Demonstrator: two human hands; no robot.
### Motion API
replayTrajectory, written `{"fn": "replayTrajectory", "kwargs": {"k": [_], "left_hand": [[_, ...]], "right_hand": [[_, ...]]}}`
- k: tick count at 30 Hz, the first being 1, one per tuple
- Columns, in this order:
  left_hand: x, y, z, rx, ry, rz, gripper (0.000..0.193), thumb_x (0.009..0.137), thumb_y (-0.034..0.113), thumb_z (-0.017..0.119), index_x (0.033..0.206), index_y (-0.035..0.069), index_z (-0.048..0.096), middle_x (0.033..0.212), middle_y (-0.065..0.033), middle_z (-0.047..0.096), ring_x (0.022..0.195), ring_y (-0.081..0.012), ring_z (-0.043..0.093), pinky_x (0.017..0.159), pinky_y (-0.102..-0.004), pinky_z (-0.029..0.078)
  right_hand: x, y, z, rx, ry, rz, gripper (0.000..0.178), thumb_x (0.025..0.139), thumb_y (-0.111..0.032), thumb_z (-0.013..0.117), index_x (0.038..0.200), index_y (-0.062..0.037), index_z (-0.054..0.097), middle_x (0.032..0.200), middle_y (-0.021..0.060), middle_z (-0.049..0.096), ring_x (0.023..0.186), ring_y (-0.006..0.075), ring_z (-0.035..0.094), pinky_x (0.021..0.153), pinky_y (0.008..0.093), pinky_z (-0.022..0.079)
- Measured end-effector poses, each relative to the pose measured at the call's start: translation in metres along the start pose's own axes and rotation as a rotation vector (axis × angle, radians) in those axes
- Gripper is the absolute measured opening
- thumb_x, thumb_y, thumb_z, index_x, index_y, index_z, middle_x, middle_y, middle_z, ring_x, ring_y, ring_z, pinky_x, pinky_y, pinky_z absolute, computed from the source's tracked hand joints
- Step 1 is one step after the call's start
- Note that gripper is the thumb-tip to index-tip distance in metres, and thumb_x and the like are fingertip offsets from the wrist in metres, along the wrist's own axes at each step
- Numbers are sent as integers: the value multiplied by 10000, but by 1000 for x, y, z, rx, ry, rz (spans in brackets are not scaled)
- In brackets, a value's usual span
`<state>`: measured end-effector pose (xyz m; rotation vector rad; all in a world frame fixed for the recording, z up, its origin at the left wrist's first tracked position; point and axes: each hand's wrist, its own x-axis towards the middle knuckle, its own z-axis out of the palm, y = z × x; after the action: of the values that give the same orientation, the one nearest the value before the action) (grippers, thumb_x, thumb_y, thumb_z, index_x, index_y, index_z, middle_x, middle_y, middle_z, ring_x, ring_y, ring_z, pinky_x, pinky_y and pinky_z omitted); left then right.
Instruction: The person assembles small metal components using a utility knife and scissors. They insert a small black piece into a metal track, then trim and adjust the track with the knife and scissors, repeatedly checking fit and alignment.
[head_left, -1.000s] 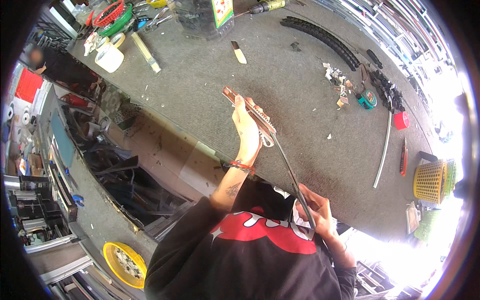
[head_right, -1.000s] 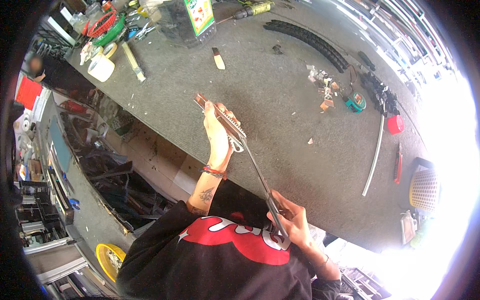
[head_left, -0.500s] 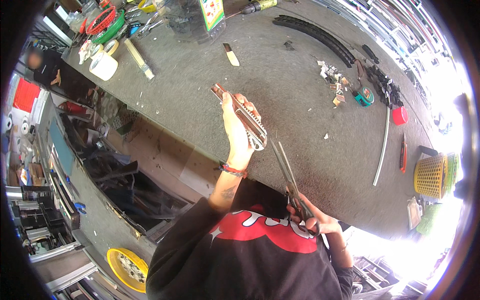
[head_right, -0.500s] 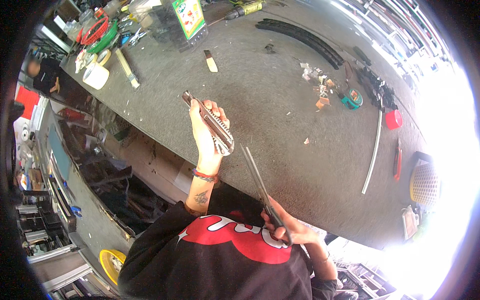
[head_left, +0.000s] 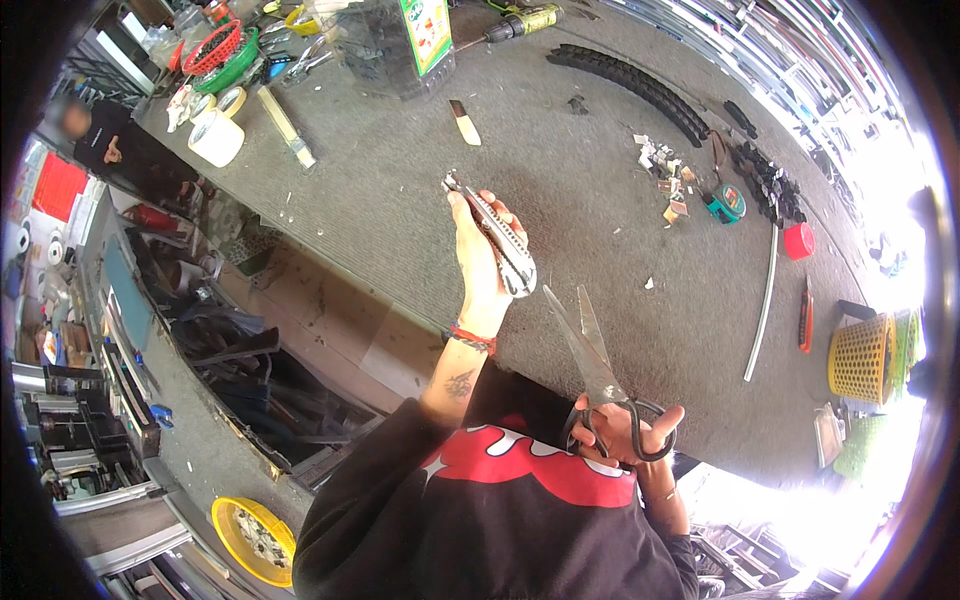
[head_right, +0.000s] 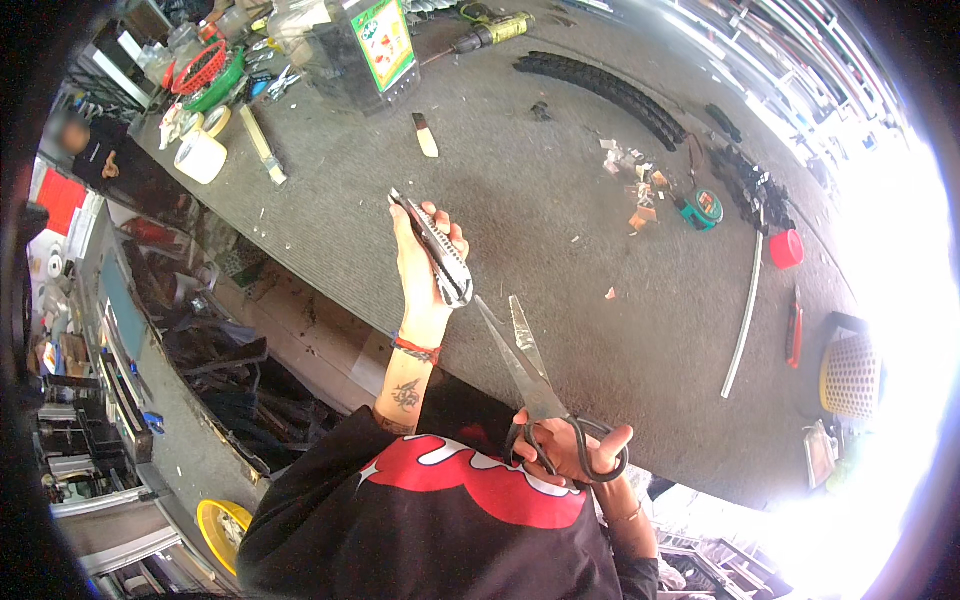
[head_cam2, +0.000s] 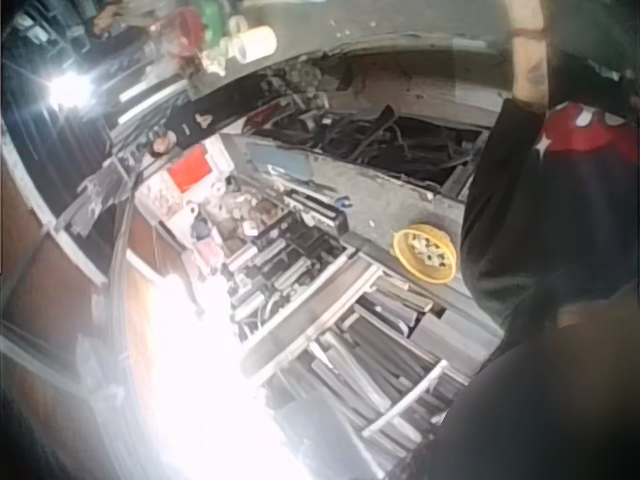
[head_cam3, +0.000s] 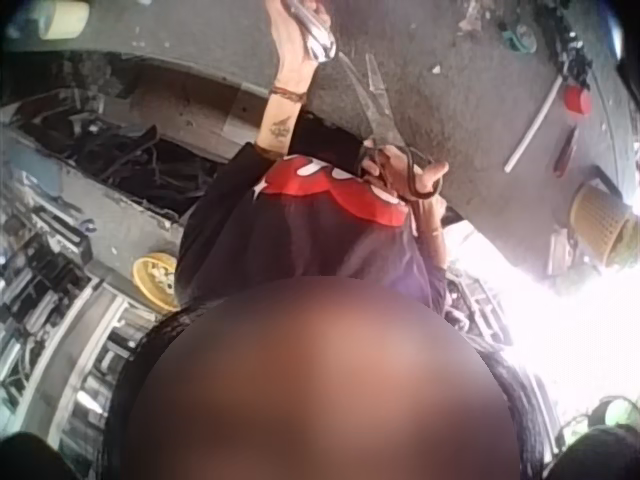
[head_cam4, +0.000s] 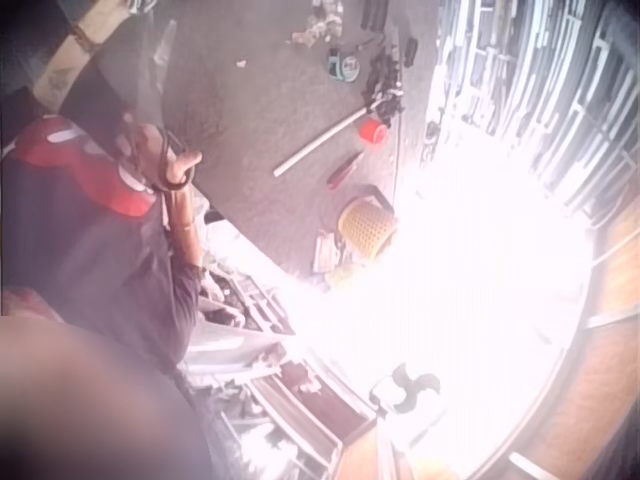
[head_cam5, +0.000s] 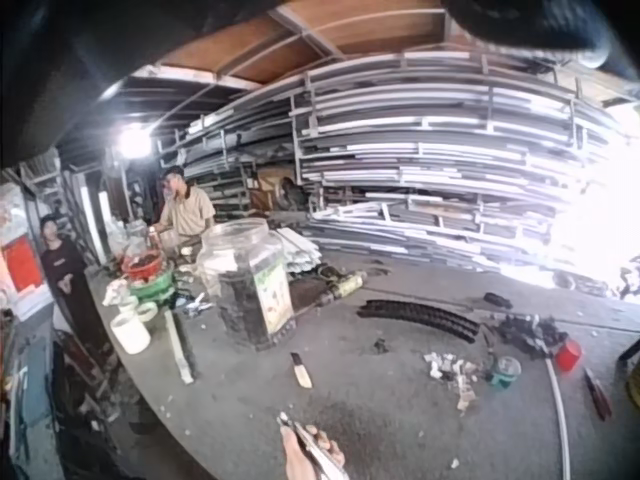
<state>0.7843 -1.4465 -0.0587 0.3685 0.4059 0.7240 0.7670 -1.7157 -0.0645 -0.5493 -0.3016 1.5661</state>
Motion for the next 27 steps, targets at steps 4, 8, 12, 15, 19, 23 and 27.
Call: {"fn": "replayTrajectory", "kwargs": {"k": [4, 8, 12, 15, 19, 23, 27], "left_hand": [[-5, -3, 1, 48, -57, 16, 408, 904, 511, 396, 861, 119, 498, 717, 9, 496, 649, -104, 497, 548, -229, 430], [-10, -5, 6, 52, -61, 62, 407, 905, 511, 394, 850, 120, 494, 712, 14, 490, 641, -100, 488, 553, -225, 422], [-13, -10, 9, 91, -50, 65, 409, 906, 513, 386, 833, 123, 484, 695, 14, 480, 620, -101, 478, 538, -222, 411], [-15, -18, 9, 101, -16, -31, 407, 908, 512, 381, 820, 126, 475, 682, 15, 472, 605, -102, 476, 532, -221, 410], [-11, -24, 7, 117, -22, -52, 415, 896, 527, 399, 814, 126, 469, 670, 16, 460, 599, -104, 477, 522, -216, 410], [-5, -26, 4, 79, -36, -80, 430, 892, 535, 400, 786, 125, 472, 659, 22, 445, 581, -94, 445, 514, -207, 403], [-1, -25, 1, 76, -62, -73, 440, 896, 535, 389, 769, 122, 474, 656, 25, 438, 585, -89, 439, 508, -202, 401]], "right_hand": [[7, -1, -2, -3, 36, 40, 1318, 339, -941, 377, 1302, -44, 287, 865, 72, 390, 465, 87, 372, 384, 172, 282], [14, -3, 0, 25, 30, 31, 1306, 365, -942, 349, 1310, -44, 274, 875, 75, 381, 452, 92, 363, 388, 189, 269], [22, -5, 5, 46, 44, -32, 1298, 394, -938, 328, 1336, -49, 245, 891, 66, 361, 457, 80, 345, 408, 224, 316], [28, -7, 10, 42, 91, -33, 1285, 382, -930, 359, 1313, -49, 272, 859, 68, 378, 430, 80, 336, 398, 238, 329], [32, -10, 19, 27, 150, -39, 1274, 375, -925, 372, 1295, -48, 286, 835, 61, 377, 413, 73, 306, 385, 235, 314], [34, -13, 25, 73, 195, -24, 1245, 391, -913, 393, 1283, -50, 296, 820, 50, 386, 407, 69, 299, 379, 232, 300], [34, -7, 27, 181, 241, -13, 1262, 387, -893, 427, 1308, -51, 243, 835, 31, 361, 435, 58, 326, 391, 207, 293]]}}
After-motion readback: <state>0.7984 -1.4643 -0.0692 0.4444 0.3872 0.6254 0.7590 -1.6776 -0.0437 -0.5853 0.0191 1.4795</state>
